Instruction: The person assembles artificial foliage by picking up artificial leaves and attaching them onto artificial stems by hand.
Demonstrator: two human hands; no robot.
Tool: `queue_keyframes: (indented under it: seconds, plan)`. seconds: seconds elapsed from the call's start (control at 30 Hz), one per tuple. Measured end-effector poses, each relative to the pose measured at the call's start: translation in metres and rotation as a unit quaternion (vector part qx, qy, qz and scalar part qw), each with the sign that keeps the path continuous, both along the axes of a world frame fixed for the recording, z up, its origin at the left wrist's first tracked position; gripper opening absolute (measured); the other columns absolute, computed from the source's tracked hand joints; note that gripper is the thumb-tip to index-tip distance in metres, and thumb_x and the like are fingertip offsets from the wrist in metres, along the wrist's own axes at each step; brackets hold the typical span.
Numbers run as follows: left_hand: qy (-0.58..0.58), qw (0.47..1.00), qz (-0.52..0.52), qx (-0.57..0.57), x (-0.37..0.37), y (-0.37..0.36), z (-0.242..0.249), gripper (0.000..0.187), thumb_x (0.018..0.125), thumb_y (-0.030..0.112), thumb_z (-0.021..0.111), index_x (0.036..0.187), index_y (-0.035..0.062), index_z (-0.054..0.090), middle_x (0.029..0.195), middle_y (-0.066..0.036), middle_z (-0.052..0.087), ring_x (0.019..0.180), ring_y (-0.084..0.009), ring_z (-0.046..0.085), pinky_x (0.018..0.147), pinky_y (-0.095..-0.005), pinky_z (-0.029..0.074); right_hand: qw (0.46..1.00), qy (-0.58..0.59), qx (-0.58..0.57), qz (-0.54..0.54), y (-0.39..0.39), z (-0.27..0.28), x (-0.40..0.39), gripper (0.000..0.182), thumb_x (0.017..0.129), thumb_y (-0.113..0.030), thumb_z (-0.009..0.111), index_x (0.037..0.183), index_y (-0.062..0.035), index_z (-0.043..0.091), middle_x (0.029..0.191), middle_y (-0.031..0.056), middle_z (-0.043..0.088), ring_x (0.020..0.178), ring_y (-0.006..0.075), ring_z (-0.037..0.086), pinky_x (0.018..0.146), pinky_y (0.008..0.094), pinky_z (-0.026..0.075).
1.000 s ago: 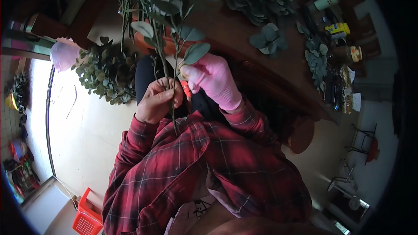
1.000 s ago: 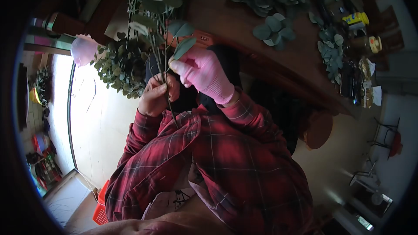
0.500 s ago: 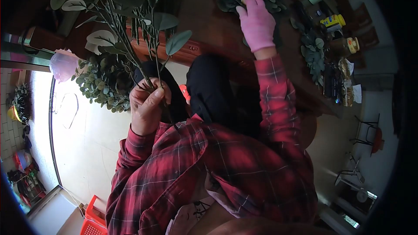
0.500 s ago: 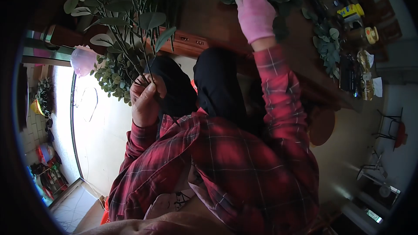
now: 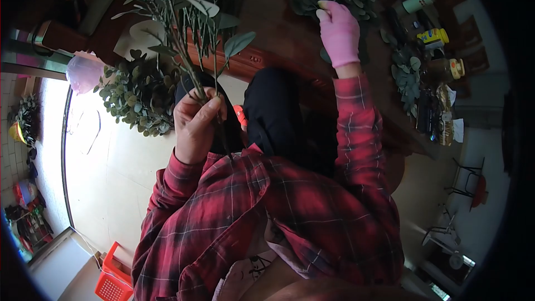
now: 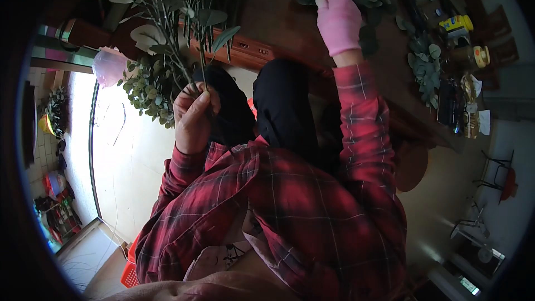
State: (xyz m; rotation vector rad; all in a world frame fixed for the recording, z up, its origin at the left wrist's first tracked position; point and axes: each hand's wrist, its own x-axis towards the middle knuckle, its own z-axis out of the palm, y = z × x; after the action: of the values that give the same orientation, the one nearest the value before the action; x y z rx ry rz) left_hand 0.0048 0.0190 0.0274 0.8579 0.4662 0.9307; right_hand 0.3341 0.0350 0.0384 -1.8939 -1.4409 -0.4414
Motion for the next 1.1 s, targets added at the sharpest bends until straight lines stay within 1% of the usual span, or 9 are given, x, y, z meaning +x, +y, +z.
queue_keyframes:
  seconds: [0.07, 0.1, 0.13, 0.27, 0.37, 0.53, 0.67, 0.9, 1.1]
  plan:
    - [0.0, 1.0, 0.004, -0.014, 0.002, 0.001, -0.003, 0.012, 0.088, 0.006, 0.059, 0.097, -0.0011, 0.057, 0.077, -0.006, 0.059, 0.066, -0.0112, 0.054, 0.064, -0.0232, 0.043, 0.971, 0.228, -0.038, 0.052, -0.013, 0.004, -0.016, 0.015, 0.084, -0.01, 0.061, 0.098, -0.0056, 0.066, 0.082, 0.0057, 0.063, 0.061, 0.0162, 0.059, 0.055, 0.0299, 0.048]
    - [0.011, 1.0, 0.006, -0.018, 0.003, 0.0, -0.003, 0.012, 0.088, 0.007, 0.058, 0.097, -0.0005, 0.057, 0.076, -0.006, 0.058, 0.066, -0.0113, 0.052, 0.063, -0.0234, 0.041, 0.936, 0.339, -0.059, 0.078, -0.021, 0.008, -0.027, 0.015, 0.085, -0.009, 0.061, 0.098, -0.0052, 0.066, 0.079, 0.0044, 0.062, 0.058, 0.0123, 0.057, 0.053, 0.0268, 0.046]
    - [0.022, 0.999, 0.009, -0.022, 0.005, 0.0, -0.003, 0.011, 0.089, 0.008, 0.058, 0.096, 0.0001, 0.057, 0.075, -0.006, 0.057, 0.066, -0.0113, 0.05, 0.062, -0.0236, 0.039, 0.902, 0.416, -0.072, 0.089, -0.028, 0.015, -0.041, 0.014, 0.087, -0.007, 0.059, 0.099, -0.0018, 0.065, 0.076, 0.0012, 0.059, 0.055, 0.004, 0.05, 0.051, 0.0196, 0.042]
    - [0.063, 0.998, 0.015, -0.008, 0.007, 0.003, -0.003, 0.011, 0.088, 0.008, 0.058, 0.096, 0.0003, 0.058, 0.074, -0.004, 0.057, 0.065, -0.0109, 0.051, 0.062, -0.0233, 0.039, 0.773, 0.608, -0.044, 0.176, -0.05, 0.011, -0.074, 0.013, 0.09, -0.005, 0.055, 0.098, 0.0019, 0.063, 0.081, 0.0031, 0.06, 0.057, 0.0047, 0.049, 0.05, 0.0192, 0.04]
    - [0.063, 0.998, 0.017, -0.015, 0.009, 0.003, -0.003, 0.011, 0.087, 0.006, 0.059, 0.097, -0.0003, 0.059, 0.076, -0.005, 0.059, 0.066, -0.011, 0.053, 0.062, -0.0235, 0.04, 0.68, 0.699, -0.02, 0.221, -0.061, 0.006, -0.095, 0.013, 0.09, -0.004, 0.055, 0.099, 0.002, 0.062, 0.081, 0.0032, 0.059, 0.058, 0.0055, 0.05, 0.052, 0.0191, 0.04]
    - [0.044, 0.999, 0.016, -0.015, 0.014, 0.003, -0.005, 0.011, 0.087, 0.005, 0.06, 0.096, -0.001, 0.06, 0.076, -0.003, 0.061, 0.067, -0.0091, 0.056, 0.064, -0.0222, 0.044, 0.619, 0.741, 0.0, 0.26, -0.071, 0.009, -0.124, 0.014, 0.088, -0.004, 0.058, 0.1, 0.0027, 0.062, 0.081, 0.0046, 0.061, 0.057, 0.0059, 0.05, 0.05, 0.0188, 0.039]
    - [0.037, 0.999, 0.015, -0.022, 0.019, 0.001, -0.007, 0.011, 0.087, 0.006, 0.062, 0.095, -0.0008, 0.061, 0.075, -0.002, 0.061, 0.067, -0.0079, 0.057, 0.064, -0.0209, 0.044, 0.642, 0.727, -0.018, 0.243, -0.071, 0.016, -0.142, 0.014, 0.089, -0.005, 0.058, 0.1, 0.0025, 0.062, 0.075, 0.0046, 0.061, 0.052, 0.006, 0.049, 0.049, 0.0179, 0.039]
    - [0.049, 0.998, 0.034, -0.037, 0.027, -0.006, -0.009, 0.011, 0.085, 0.006, 0.065, 0.093, -0.0003, 0.063, 0.073, -0.002, 0.062, 0.066, -0.0068, 0.057, 0.062, -0.02, 0.043, 0.613, 0.748, -0.024, 0.254, -0.068, 0.01, -0.154, 0.013, 0.09, -0.006, 0.058, 0.099, 0.0026, 0.062, 0.069, 0.0016, 0.056, 0.053, 0.0045, 0.045, 0.048, 0.0188, 0.037]
    - [0.05, 0.998, 0.043, -0.023, 0.03, -0.007, -0.01, 0.01, 0.084, 0.006, 0.066, 0.092, 0.0001, 0.063, 0.075, -0.001, 0.063, 0.067, -0.0051, 0.056, 0.063, -0.019, 0.043, 0.611, 0.75, -0.031, 0.253, -0.068, 0.006, -0.158, 0.014, 0.09, -0.006, 0.057, 0.099, 0.0027, 0.062, 0.066, -0.0005, 0.053, 0.054, 0.0039, 0.044, 0.05, 0.0184, 0.036]
